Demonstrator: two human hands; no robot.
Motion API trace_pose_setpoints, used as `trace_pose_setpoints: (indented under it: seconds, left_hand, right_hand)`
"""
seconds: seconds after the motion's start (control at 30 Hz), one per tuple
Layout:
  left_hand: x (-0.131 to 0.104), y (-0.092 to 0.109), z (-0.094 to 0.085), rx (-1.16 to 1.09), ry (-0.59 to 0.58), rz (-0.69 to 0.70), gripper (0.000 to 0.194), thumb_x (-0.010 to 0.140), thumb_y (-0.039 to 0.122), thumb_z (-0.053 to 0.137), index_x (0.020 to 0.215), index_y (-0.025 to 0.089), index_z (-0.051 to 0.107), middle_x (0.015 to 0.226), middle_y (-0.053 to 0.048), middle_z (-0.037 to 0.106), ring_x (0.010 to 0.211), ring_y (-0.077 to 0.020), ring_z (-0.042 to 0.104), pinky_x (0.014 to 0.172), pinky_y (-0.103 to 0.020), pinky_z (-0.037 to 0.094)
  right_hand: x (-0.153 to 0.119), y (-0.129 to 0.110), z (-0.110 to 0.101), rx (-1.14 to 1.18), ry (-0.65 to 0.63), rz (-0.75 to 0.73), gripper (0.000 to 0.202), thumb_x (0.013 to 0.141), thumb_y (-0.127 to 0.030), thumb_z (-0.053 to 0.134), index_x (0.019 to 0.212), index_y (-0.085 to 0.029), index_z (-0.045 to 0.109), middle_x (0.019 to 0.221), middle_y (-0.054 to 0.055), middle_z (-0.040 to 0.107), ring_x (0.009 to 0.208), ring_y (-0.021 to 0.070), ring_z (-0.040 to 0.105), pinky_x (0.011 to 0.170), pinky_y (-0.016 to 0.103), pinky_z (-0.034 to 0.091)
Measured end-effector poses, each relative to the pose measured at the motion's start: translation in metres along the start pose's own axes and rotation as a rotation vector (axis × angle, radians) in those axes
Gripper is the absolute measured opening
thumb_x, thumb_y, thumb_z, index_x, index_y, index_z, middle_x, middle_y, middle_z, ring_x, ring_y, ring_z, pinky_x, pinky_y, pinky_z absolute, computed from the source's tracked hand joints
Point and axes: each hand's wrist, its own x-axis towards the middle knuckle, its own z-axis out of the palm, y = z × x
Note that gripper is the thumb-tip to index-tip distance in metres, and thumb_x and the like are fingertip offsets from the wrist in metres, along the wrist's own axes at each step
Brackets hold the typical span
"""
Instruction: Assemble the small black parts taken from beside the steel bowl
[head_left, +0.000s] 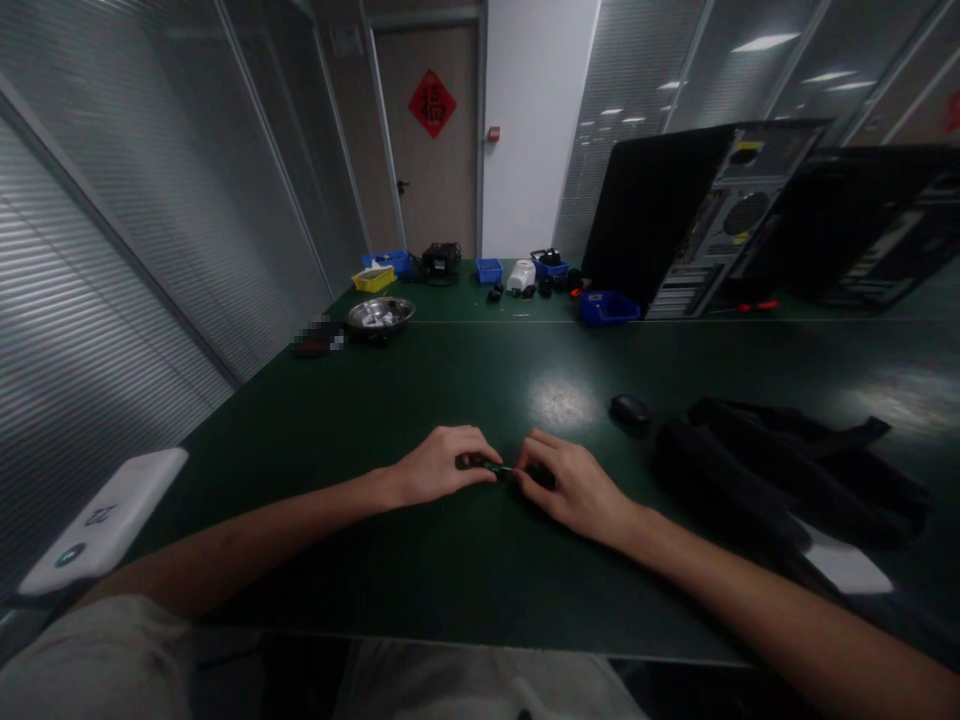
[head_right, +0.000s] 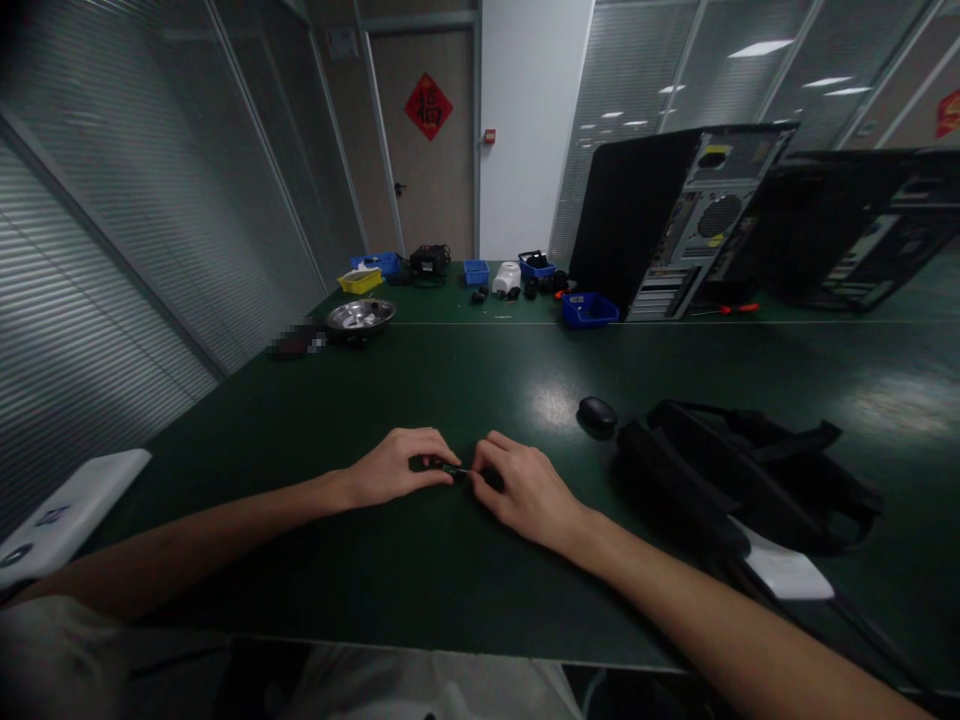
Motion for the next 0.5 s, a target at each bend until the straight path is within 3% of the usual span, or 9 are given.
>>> trace_pose_setpoints:
  seconds: [0.5]
  left_hand:
    - [-0.0011, 0.0018, -0.0017, -0.022, 0.003, 0.015, 0.022, 0.097, 0.028, 0.069, 0.117, 0.020, 0.076, 0.107, -0.007, 0.070, 0.096, -0.0182, 0.066, 0.083, -0.030, 0.052]
  right_hand:
    - [-0.0025, 0.0051, 0.0000, -0.017, 0.002, 0.009, 0.005, 0.094, -0.022, 0.062, 0.091, -0.021, 0.058, 0.090, 0.001, 0.060, 0.072, 0.0153, 0.058, 0.066, 0.029, 0.042]
